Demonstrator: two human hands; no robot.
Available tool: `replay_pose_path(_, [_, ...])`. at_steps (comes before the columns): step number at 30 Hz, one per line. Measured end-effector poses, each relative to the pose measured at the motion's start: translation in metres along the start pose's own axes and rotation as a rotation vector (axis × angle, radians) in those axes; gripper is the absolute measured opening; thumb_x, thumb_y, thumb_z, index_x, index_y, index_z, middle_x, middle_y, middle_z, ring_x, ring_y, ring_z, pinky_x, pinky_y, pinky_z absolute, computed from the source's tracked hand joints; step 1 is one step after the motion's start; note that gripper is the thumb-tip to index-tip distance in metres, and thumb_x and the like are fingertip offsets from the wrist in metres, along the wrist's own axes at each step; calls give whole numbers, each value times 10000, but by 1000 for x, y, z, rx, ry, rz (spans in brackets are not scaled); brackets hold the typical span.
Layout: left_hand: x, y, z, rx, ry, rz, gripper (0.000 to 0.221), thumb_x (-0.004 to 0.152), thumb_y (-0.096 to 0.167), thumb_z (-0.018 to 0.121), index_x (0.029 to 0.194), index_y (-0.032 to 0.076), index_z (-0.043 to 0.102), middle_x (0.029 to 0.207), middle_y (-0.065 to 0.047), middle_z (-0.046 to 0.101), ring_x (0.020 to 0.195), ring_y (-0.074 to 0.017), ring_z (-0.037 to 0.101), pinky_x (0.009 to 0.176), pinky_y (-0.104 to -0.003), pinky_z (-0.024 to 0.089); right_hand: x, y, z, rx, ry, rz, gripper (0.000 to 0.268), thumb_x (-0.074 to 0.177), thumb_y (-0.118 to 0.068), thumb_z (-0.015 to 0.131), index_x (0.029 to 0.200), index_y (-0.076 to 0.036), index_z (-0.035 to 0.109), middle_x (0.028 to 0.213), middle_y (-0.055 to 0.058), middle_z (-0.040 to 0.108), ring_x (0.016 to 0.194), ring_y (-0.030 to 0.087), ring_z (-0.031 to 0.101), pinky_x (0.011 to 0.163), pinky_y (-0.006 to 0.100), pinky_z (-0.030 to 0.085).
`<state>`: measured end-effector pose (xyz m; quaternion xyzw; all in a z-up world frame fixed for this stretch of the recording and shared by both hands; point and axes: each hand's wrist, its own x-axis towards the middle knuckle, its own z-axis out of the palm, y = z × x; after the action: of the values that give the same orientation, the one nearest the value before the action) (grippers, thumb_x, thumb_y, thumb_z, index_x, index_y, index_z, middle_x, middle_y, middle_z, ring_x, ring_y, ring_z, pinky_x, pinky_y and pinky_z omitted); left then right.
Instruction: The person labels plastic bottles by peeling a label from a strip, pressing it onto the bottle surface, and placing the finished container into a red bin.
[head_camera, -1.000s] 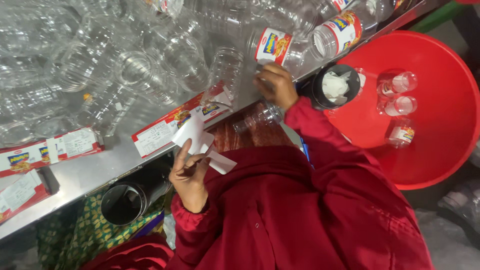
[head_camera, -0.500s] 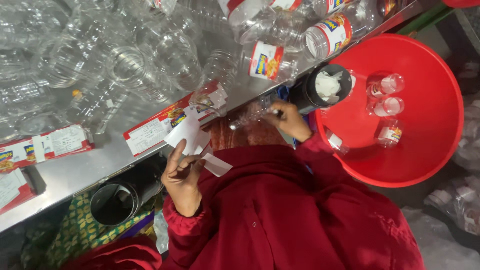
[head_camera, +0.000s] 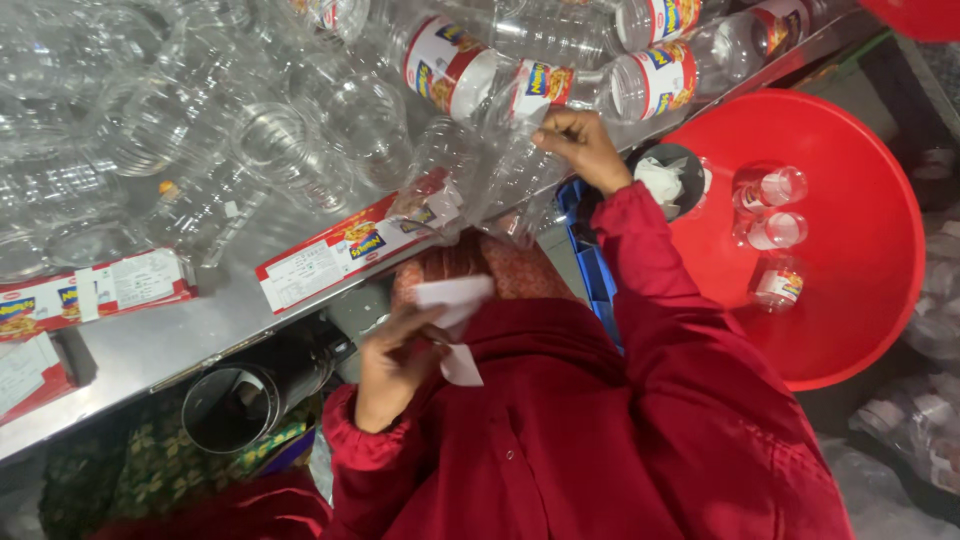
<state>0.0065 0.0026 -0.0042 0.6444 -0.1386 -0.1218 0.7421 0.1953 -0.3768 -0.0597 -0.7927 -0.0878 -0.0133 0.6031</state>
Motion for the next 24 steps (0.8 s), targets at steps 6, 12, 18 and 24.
replay_pose_path(6, [55,-7,-1,128,-489,-72,480,837,-107,718,1295,35,730,1023,-89,721,829,-139,693,717,-267,535,10,-52,3,-274,-97,-113,160,935,-148,781,948,-4,713,919,24,623,831,150,576,717,319,464])
replay_pose_path(12, [101,-25,-2,161,-571,-48,499,812,-86,726,1284,74,703,1147,-57,744,889,-130,725,752,-261,553,-25,-124,3,-544,-58,-319,206,859,-114,840,956,14,712,975,110,603,935,272,604,818,399,495])
replay_pose_path(18, [130,-48,-12,127,-559,30,514,800,-108,695,1281,73,699,1215,-75,715,952,-142,732,806,-270,580,-21,-118,24,-696,-70,-534,230,819,-73,857,973,23,716,1020,115,556,992,283,567,880,395,498])
replay_pose_path(24, [136,-58,-17,142,-513,-2,488,822,-127,694,1284,27,707,1211,-107,741,934,-136,731,793,-268,564,-20,-123,30,-828,-139,-589,325,772,-56,852,1062,13,722,1040,116,543,1037,298,545,905,396,489])
